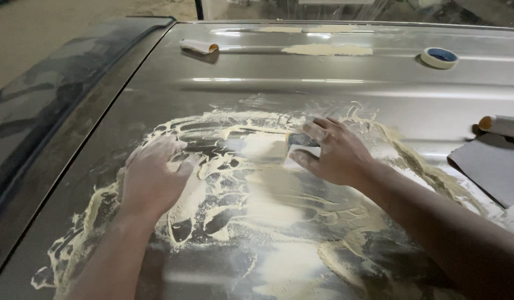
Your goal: The person sands a beige filler patch on a car hood using a sanding block and sandpaper. They repeatedly rub the surface, switch between tools, and wipe away dust with a cloth while working in a garage.
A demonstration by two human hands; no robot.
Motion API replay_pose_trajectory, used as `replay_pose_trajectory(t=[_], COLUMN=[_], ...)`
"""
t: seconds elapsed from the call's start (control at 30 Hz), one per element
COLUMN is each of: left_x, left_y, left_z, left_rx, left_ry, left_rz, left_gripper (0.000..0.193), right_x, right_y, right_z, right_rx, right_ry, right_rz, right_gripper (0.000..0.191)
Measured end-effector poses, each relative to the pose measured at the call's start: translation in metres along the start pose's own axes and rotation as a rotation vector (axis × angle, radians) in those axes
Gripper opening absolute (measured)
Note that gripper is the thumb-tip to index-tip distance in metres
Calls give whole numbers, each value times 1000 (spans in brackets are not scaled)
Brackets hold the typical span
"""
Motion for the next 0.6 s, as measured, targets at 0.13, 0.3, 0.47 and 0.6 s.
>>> replay_pose_trajectory(t=[0.13,0.3,0.47,0.6], left_x=[-7,-9,2,5], left_y=[-4,-7,-5,-1], left_z=[3,4,1,0], left_rx=[-1,-27,-1,-40], left_ry=[-65,-98,-42,-39], left_rz=[-36,0,-7,-13], left_gripper=[66,59,51,52], right_x=[28,72,72,67], right_y=[-6,-1,-1,-6], right_z=[21,57,53,42], right_rx=[-10,-134,-186,-181], right_ry=[35,138,145,201], right_rz=[-120,-60,15,-56], right_gripper=[66,59,56,51])
Point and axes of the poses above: each hand's wrist, its own z-axis towards the middle knuckle, its own y-axis out of the back of the hand, x = y × z, the point moved 7 cm from there along z, towards the middle knuckle, and after that the axes turned 12 degrees about x, right-handed, at the moved point
